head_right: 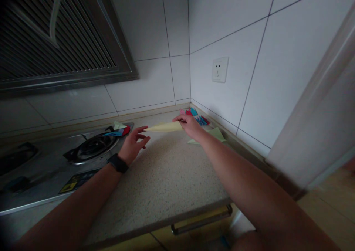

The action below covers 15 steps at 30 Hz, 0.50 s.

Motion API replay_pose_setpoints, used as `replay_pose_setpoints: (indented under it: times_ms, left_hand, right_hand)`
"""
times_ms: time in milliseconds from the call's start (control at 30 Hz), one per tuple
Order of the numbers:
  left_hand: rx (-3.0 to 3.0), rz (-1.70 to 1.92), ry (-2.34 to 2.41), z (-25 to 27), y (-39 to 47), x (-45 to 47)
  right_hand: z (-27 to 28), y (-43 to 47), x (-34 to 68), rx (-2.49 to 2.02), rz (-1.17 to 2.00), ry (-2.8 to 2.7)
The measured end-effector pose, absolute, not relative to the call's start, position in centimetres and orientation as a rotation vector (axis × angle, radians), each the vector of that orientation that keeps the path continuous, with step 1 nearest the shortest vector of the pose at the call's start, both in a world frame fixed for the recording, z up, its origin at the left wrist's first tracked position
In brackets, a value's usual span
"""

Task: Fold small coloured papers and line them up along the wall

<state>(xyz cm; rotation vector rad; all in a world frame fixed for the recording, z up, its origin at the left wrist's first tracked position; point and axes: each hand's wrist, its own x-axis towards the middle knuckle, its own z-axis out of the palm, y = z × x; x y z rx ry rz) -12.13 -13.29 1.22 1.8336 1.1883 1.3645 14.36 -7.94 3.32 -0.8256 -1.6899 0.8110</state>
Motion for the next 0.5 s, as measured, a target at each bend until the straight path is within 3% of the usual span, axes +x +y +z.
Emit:
replay_pose_setpoints:
  times_ms: [233, 500]
  left_hand:
    - [1.966, 1.197, 1.22, 0.77, -13.44, -12.05]
    - [2.035, 1.005, 1.227, 1.16, -14.14, -11.8]
  right_hand:
    - [3.44, -8.19, 14.33, -0.68, 1.138, -1.432]
    - [3.48, -7.89, 14.29, -0.761, 0.96, -1.509]
